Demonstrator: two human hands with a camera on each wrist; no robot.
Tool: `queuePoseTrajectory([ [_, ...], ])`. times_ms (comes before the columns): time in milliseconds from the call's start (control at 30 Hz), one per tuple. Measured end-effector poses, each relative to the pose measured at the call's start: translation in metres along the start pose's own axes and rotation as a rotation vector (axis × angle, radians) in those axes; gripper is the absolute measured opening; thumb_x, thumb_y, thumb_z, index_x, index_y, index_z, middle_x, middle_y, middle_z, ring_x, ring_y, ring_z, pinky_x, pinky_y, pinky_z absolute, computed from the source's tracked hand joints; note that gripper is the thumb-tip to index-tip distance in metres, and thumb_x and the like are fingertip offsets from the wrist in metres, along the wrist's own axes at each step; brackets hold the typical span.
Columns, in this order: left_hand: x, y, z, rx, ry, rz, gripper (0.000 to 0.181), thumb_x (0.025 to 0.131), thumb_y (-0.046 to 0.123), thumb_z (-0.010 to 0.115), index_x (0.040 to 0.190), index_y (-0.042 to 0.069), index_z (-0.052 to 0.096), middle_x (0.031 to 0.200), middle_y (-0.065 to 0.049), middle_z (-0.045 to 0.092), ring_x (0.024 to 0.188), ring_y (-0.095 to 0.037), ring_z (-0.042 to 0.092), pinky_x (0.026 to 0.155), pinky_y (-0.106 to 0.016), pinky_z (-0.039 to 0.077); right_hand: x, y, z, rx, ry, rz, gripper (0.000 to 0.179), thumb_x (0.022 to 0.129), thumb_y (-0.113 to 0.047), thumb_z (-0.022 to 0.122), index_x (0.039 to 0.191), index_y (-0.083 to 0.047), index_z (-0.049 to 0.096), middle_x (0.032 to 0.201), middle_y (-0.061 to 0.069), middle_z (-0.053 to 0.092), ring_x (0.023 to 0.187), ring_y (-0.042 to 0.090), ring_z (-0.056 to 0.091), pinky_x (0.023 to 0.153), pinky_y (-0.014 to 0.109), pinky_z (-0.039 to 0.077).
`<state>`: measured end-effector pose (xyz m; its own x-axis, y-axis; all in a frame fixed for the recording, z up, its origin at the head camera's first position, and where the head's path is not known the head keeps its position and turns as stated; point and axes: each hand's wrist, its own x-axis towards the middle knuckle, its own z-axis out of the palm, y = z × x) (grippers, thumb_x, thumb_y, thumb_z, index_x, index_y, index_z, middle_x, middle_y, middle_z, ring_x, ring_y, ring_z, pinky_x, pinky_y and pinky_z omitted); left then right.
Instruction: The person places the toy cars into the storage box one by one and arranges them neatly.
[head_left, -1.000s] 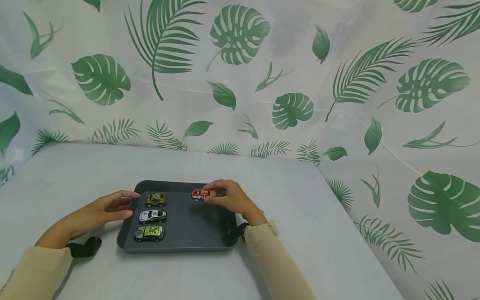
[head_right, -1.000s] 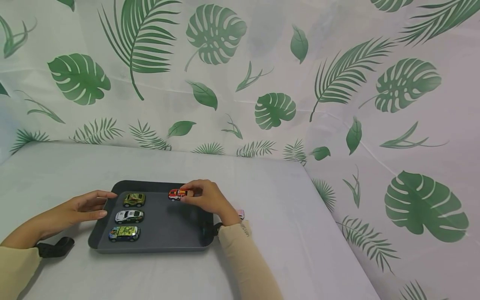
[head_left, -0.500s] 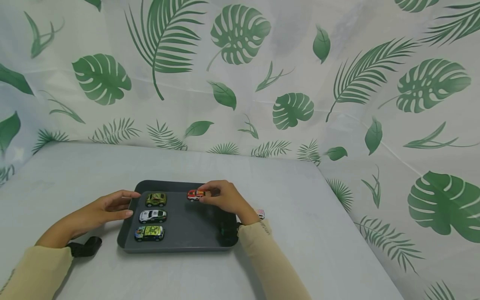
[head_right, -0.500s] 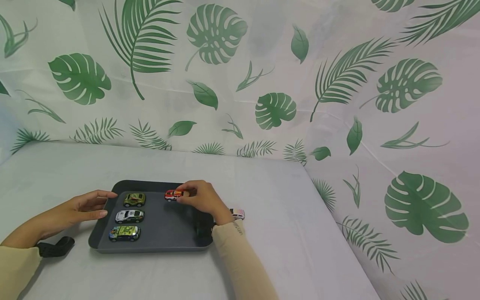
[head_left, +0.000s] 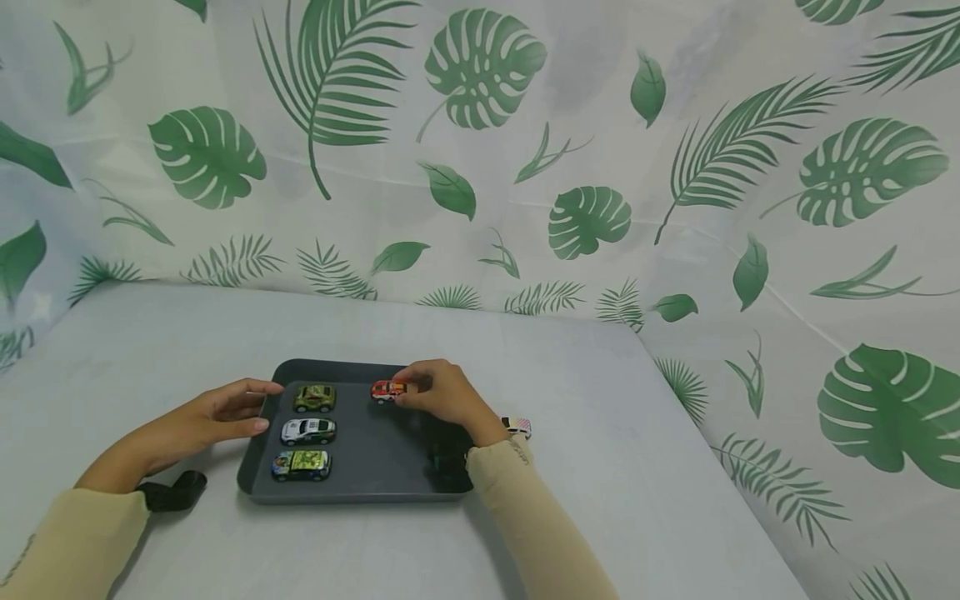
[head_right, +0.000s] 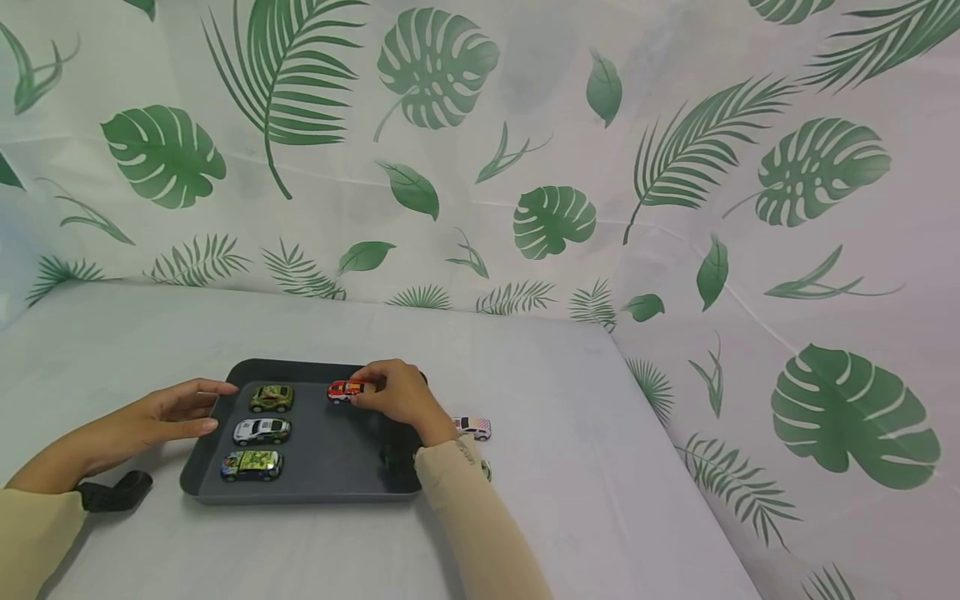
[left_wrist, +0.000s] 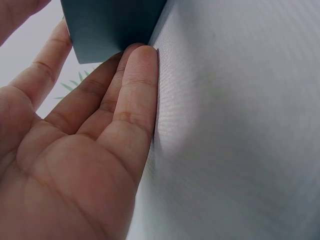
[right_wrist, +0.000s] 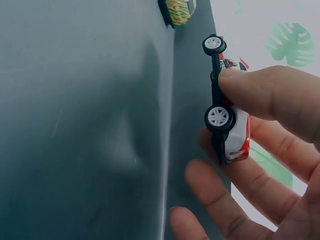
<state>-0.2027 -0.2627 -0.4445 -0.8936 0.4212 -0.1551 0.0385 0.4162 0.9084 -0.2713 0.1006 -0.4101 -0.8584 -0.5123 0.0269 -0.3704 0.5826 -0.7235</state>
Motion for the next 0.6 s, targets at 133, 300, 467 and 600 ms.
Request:
queuePoseTrajectory([
  [133, 0.000, 0.000, -0.001, -0.002, 0.000, -0.008, 0.066, 0.111, 0.024, 0.065, 0.162, -0.005, 0.035, 0.167, -0.041, 0.028, 0.149, -0.066, 0.031, 0.111, -0.075, 0.043, 0.004, -0.002, 0.002, -0.013, -0.011, 0.020, 0.026, 0.095, -0.011, 0.084, 0.121, -0.006, 0.081, 0.103, 0.003, 0.076, 0.086, 0.009, 0.062, 0.080, 0.027, 0.054],
  [300, -0.001, 0.000, -0.001, -0.008, 0.000, -0.011, 0.066, 0.111, 0.024, 0.065, 0.162, -0.004, 0.035, 0.168, -0.040, 0.027, 0.150, -0.065, 0.031, 0.111, -0.074, 0.043, 0.008, -0.003, 0.007, -0.038, -0.026, 0.030, 0.026, 0.095, -0.010, 0.085, 0.120, -0.006, 0.081, 0.111, 0.006, 0.079, 0.089, 0.008, 0.064, 0.084, 0.027, 0.055],
  [467, -0.001, 0.000, -0.001, -0.004, 0.004, -0.010, 0.067, 0.111, 0.024, 0.066, 0.163, -0.005, 0.035, 0.168, -0.040, 0.027, 0.149, -0.065, 0.032, 0.111, -0.074, 0.043, 0.012, -0.003, 0.011, -0.057, -0.037, 0.033, 0.026, 0.094, -0.009, 0.086, 0.119, -0.004, 0.081, 0.099, 0.004, 0.077, 0.081, 0.009, 0.059, 0.078, 0.026, 0.051],
  [600, -0.001, 0.000, -0.001, -0.002, 0.005, -0.009, 0.067, 0.111, 0.024, 0.065, 0.163, -0.004, 0.035, 0.168, -0.040, 0.027, 0.150, -0.065, 0.031, 0.111, -0.074, 0.042, 0.013, -0.004, 0.013, -0.069, -0.042, 0.036, 0.026, 0.094, -0.008, 0.086, 0.119, -0.004, 0.081, 0.094, 0.002, 0.075, 0.078, 0.010, 0.057, 0.075, 0.025, 0.049],
])
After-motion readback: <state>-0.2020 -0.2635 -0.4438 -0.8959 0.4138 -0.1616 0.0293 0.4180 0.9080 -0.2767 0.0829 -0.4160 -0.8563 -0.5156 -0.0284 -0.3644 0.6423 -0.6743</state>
